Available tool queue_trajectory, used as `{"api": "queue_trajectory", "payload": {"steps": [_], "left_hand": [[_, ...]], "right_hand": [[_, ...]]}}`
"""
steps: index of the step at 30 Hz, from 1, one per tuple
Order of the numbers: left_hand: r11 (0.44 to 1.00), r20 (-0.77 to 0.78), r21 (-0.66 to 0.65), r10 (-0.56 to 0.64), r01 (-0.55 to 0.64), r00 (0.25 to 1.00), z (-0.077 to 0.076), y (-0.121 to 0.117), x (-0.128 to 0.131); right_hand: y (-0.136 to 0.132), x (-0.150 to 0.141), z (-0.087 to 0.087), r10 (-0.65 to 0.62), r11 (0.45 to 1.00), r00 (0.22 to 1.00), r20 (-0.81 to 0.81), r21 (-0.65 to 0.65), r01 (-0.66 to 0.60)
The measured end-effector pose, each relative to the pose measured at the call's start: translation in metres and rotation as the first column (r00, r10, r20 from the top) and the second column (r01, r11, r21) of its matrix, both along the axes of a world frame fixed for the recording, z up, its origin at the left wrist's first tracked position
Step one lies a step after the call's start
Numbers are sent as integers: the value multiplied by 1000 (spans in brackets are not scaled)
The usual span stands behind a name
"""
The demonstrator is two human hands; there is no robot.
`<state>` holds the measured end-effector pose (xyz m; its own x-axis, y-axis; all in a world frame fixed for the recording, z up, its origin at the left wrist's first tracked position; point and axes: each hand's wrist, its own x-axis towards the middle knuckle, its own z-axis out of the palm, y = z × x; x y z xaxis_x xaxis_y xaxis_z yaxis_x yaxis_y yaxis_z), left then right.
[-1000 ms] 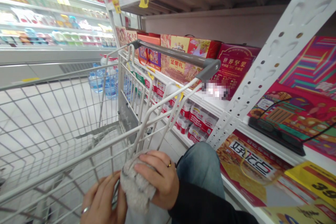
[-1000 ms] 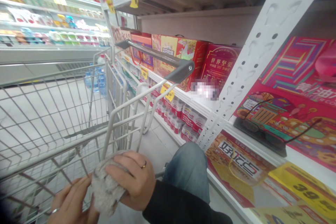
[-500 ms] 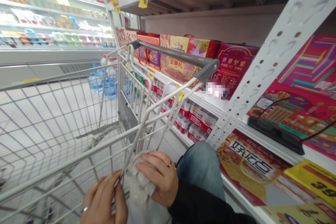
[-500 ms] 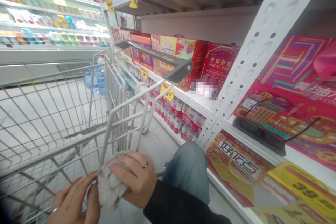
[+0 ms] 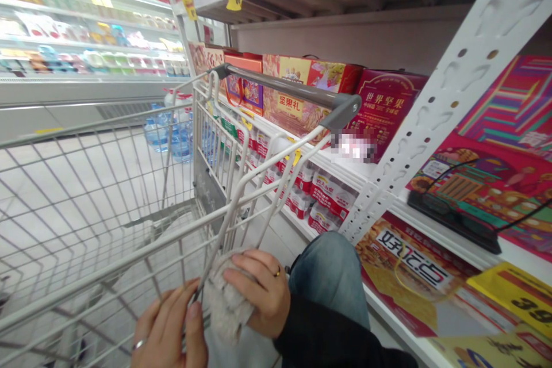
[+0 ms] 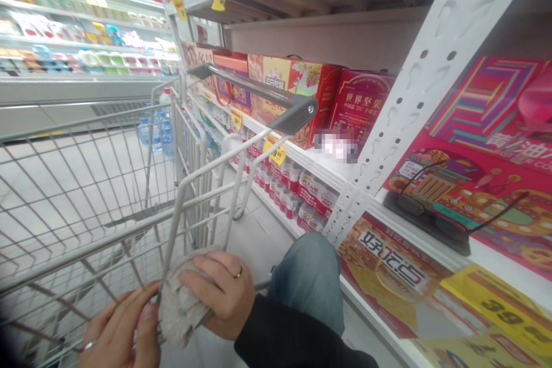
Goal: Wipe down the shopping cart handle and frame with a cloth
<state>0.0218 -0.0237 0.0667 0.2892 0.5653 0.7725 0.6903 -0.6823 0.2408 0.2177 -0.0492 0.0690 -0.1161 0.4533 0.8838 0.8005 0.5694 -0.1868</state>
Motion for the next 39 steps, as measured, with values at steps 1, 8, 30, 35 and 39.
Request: {"api": "queue_trajectory", "payload": {"steps": [1, 8, 30, 35, 39], "left_hand": [[1000, -3, 1, -2, 2, 1000, 0, 0, 0], [1000, -7, 22, -1, 1, 1000, -1, 1, 1], [1000, -14, 18, -7, 7, 1000, 1, -1, 3], [1000, -13, 17, 1, -1, 1000, 3, -2, 5], [1000, -7, 11, -7, 7, 1000, 4, -3, 4]], "right_hand": [[1, -2, -10, -4, 1000, 1000, 17, -12, 4], [7, -15, -79, 80, 985, 970, 231, -165, -42], [3, -21, -97, 25, 988, 989, 143, -155, -2], [7, -26, -111, 79, 985, 988, 136, -161, -57], [8, -32, -132, 96, 978, 979, 182, -203, -58]]}}
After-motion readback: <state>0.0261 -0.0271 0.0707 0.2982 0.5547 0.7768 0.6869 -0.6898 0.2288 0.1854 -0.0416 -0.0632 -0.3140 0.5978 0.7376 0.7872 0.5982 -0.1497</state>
